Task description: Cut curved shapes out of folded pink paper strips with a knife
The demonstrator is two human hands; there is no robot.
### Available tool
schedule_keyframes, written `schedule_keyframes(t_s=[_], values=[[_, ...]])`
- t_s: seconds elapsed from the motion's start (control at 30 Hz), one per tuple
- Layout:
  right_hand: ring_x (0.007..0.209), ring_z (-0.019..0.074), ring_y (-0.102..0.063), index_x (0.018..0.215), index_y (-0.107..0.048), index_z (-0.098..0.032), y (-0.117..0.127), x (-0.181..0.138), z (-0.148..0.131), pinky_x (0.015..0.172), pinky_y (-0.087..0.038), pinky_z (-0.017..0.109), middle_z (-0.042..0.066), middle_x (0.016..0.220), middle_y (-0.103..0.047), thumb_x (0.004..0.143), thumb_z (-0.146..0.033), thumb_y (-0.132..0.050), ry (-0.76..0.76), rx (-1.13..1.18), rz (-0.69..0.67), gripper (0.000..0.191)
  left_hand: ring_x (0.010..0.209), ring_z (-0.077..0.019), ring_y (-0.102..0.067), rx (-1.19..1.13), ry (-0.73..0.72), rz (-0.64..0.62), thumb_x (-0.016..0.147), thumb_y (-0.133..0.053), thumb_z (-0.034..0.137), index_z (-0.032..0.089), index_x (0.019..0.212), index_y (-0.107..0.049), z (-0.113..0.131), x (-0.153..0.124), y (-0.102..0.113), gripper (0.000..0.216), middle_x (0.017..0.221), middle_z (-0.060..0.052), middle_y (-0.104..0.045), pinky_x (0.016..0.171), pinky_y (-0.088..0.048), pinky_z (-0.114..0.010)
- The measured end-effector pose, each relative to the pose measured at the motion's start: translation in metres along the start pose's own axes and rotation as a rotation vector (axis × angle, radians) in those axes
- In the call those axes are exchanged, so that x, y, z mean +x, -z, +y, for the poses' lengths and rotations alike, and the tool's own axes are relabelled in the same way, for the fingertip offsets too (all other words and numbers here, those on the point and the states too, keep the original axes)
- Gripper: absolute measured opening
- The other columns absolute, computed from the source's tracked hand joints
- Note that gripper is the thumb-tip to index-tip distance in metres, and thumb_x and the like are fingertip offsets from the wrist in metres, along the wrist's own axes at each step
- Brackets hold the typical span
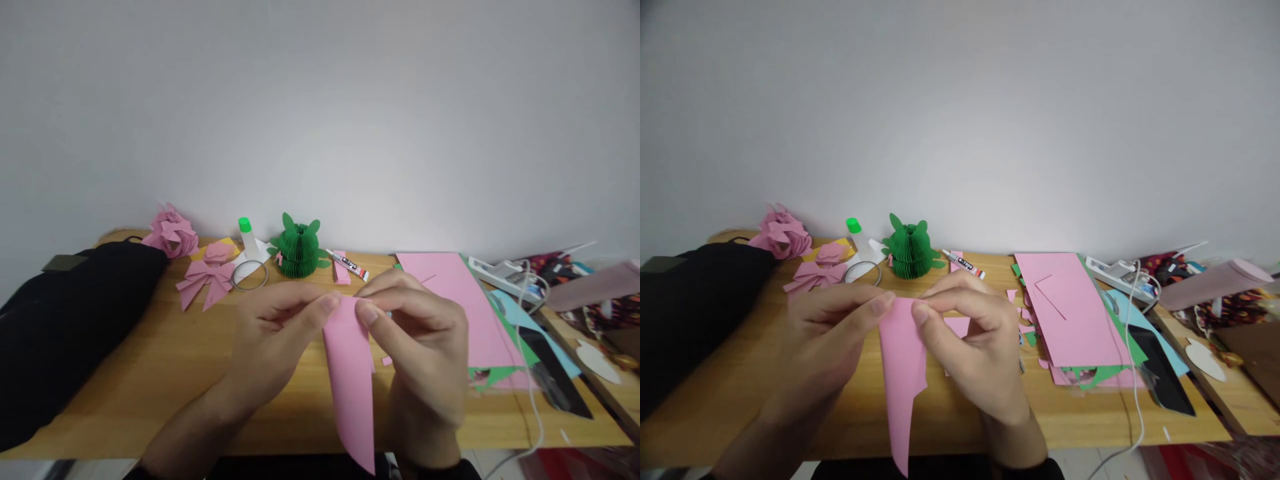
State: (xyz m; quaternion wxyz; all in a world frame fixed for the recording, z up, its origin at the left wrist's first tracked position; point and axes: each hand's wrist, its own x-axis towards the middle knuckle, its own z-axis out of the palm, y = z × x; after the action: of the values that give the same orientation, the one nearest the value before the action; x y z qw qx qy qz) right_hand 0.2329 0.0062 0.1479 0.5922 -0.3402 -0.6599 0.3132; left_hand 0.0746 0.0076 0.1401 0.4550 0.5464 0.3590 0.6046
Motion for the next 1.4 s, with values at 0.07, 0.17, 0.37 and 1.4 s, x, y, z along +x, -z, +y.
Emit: schedule_keyframes(t_s=[0.07,0.17,0.37,1.4], values=[[0.069,0.0089,-0.062,0.081,-0.076,-0.023,0.001,0.000,0.001,0.061,-0.049,0.025,-0.004,0.074,-0.067,0.085,-0.007,-0.069,0.004,-0.005,0.025,0.017,0.059,-0.0111,-0.062,-0.080,0.018,-0.018,0.088,-0.069,0.027,0.022,0.074,-0.077,-0.004,0.002,-0.002,0.017,0.065,0.001,-0.072,0.056,-0.051,-0.020],[0.070,0.0093,-0.062,0.079,-0.075,-0.023,0.001,-0.001,0.001,0.060,-0.048,0.024,-0.004,0.074,-0.067,0.086,-0.007,-0.068,0.021,-0.012,0.081,0.019,0.070,-0.0143,-0.069,-0.234,0.066,-0.049,0.091,-0.067,0.042,0.021,0.085,-0.078,-0.011,0.003,-0.005,0.024,0.077,-0.002,-0.075,0.065,-0.057,-0.023],[0.072,0.0103,-0.061,0.077,-0.073,-0.023,-0.001,-0.008,0.000,0.060,-0.047,0.025,-0.003,0.076,-0.067,0.087,-0.009,-0.067,0.064,-0.046,0.189,0.019,0.068,-0.0155,-0.071,-0.345,0.146,-0.217,0.085,-0.074,0.037,0.020,0.093,-0.077,-0.014,-0.003,-0.014,0.019,0.078,-0.003,-0.076,0.065,-0.058,-0.024],[0.073,0.0105,-0.061,0.080,-0.070,-0.022,0.028,-0.037,-0.045,0.064,-0.048,0.027,-0.003,0.075,-0.066,0.087,-0.008,-0.066,0.180,-0.181,-0.059,0.016,0.047,-0.0116,-0.059,0.045,0.073,-0.299,0.075,-0.072,0.020,0.020,0.068,-0.076,0.049,-0.024,0.005,0.009,0.057,-0.002,-0.069,0.041,-0.041,-0.017]])
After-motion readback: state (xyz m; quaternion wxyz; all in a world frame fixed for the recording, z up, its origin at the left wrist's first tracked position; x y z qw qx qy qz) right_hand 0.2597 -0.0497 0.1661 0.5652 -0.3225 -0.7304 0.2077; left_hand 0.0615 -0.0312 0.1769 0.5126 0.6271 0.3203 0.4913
